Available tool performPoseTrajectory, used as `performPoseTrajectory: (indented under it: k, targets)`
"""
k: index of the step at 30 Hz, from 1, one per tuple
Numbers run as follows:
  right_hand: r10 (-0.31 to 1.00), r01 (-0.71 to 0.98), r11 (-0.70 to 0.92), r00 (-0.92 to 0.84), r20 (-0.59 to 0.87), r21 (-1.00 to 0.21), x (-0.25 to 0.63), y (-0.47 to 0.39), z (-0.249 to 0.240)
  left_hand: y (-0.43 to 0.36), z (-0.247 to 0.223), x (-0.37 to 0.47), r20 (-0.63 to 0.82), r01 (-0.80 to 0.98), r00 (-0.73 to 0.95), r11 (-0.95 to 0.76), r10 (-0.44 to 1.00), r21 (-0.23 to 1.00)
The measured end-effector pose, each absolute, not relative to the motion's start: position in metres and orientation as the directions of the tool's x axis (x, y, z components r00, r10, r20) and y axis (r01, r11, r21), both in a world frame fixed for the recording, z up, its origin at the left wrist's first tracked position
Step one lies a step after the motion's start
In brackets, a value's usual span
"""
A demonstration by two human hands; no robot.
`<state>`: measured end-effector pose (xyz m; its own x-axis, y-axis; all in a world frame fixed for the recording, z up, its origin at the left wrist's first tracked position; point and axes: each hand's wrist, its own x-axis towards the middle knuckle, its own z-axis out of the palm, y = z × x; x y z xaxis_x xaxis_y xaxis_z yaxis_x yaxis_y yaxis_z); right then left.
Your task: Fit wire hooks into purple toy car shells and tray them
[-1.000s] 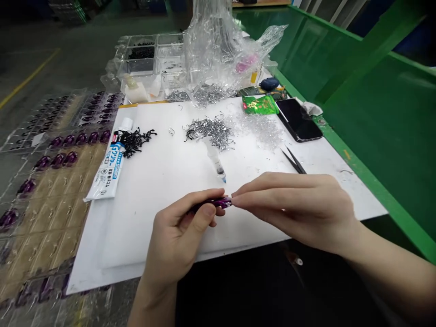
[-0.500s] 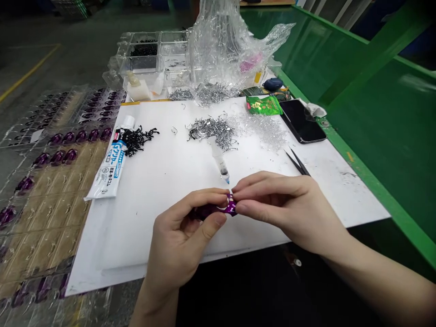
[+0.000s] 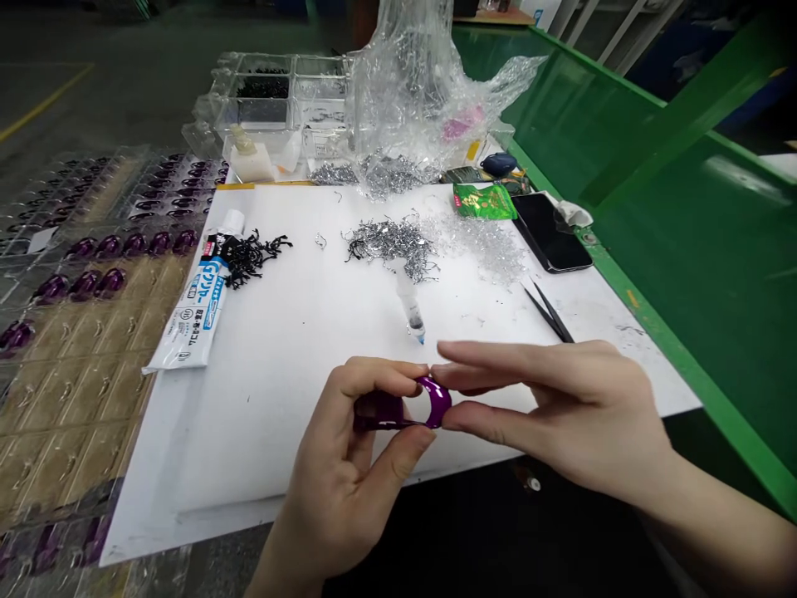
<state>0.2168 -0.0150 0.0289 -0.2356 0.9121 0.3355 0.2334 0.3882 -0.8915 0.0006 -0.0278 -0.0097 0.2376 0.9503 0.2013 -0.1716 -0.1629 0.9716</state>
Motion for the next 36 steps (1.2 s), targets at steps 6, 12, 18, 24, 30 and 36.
performPoseTrajectory:
  k: [6, 12, 18, 24, 30, 36]
  targets:
    - [0.895, 0.205, 0.424, -0.242, 0.374, -0.882, 0.214, -0.011, 0.027, -0.035, -0.013, 0.001, 0.164, -0.228, 0.135, -0.131, 0.977, 0.965]
    - [0.877, 0.271, 0.437, -0.342, 0.339, -0.858, 0.205, -0.001, 0.036, -0.038, -0.015, -0.001, 0.154, -0.232, 0.133, -0.121, 0.979, 0.965]
    - [0.827, 0.252, 0.329, -0.543, 0.148, -0.91, 0.215, 0.04, 0.063, -0.035, -0.013, 0.002, 0.099, -0.408, 0.062, -0.065, 0.993, 0.911]
    - [0.881, 0.41, 0.43, -0.385, 0.275, -0.804, 0.171, 0.17, 0.089, -0.025, -0.014, 0.003, -0.071, -0.481, 0.025, 0.074, 0.997, 0.873]
    - [0.75, 0.569, 0.562, -0.657, 0.08, -0.6, 0.087, 0.239, 0.039, -0.023, -0.009, 0.003, -0.138, -0.353, 0.051, 0.147, 0.989, 0.924]
    - [0.709, 0.59, 0.647, -0.699, 0.095, -0.484, 0.068, 0.237, 0.027, -0.021, -0.007, 0.003, -0.128, -0.281, 0.063, 0.141, 0.99, 0.949]
